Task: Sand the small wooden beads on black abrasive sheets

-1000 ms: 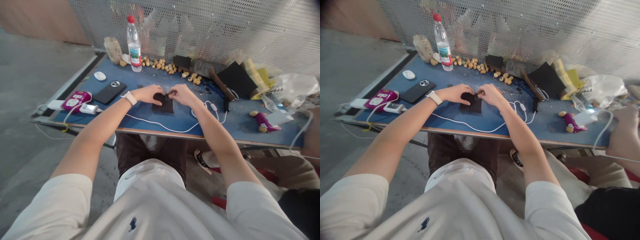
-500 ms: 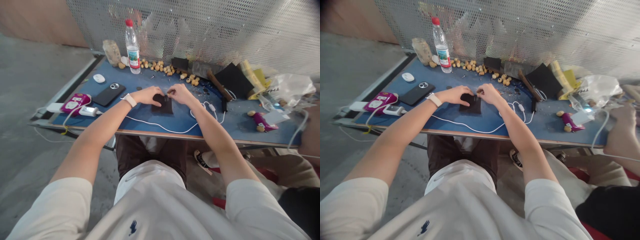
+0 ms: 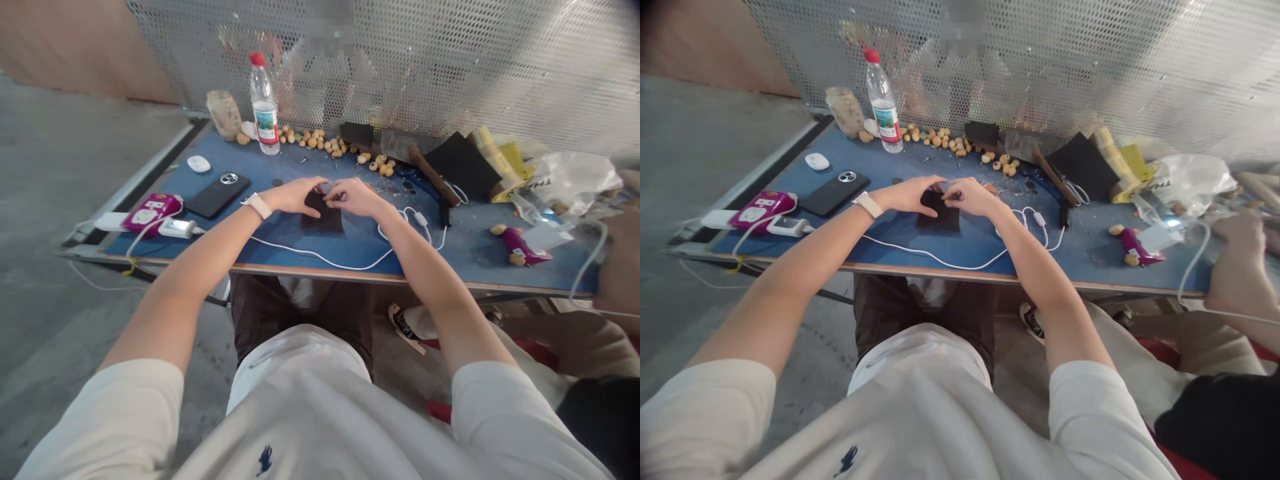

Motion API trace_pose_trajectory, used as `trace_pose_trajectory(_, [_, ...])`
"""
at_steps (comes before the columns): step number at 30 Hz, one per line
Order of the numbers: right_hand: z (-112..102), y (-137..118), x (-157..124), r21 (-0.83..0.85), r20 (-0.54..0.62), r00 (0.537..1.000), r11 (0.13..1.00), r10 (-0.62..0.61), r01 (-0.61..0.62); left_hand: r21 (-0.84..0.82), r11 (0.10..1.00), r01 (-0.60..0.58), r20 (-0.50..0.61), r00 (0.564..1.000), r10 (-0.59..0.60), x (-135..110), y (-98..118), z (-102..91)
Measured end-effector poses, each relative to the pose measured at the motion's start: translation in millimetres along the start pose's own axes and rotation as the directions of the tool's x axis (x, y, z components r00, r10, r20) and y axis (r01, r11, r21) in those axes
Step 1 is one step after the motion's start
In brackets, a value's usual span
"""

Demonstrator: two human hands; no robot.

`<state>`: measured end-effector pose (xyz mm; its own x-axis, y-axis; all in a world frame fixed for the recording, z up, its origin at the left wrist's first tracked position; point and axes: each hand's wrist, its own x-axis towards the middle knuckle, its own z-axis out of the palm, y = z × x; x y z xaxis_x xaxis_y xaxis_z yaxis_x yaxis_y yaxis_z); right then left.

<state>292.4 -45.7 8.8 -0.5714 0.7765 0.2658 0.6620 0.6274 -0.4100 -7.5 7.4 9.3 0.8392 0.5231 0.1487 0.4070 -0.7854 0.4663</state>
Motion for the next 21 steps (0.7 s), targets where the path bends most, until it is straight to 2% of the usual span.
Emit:
trace_pose_trajectory(3, [-2,-2,-3,0.000,-0.004,1.000,1.000,-0.011,0.011,-0.016,0.999,-0.029,-0.020,0.999,0.028,0,1,-0.3])
trace_pose_trajectory(7, [-5,0,-5,0.011,-0.178,0.984,1.000,0.023,-0.022,-0.002,1.000,-0.019,-0.051,0.999,0.019,0,6,-3.6])
trace_pose_trajectory(10, [-10,-2,-9,0.142,-0.272,0.960,0.990,0.059,-0.020,-0.014,0.999,0.041,-0.079,0.996,-0.042,-1,8,-5.9])
trace_pose_trajectory(12, [-12,-5,-13,0.271,-0.277,0.953,0.962,0.124,-0.047,-0.072,0.993,0.088,-0.113,0.989,-0.096,-1,7,-6.7])
trace_pose_trajectory(15, [-12,-12,-16,0.428,-0.226,0.949,0.898,0.218,-0.104,-0.219,0.969,0.111,-0.146,0.979,-0.145,-1,8,-7.8])
trace_pose_trajectory(21, [-3,-26,-12,0.517,-0.222,0.956,0.854,0.194,-0.053,-0.425,0.904,0.046,-0.168,0.977,-0.129,-5,22,-9.9])
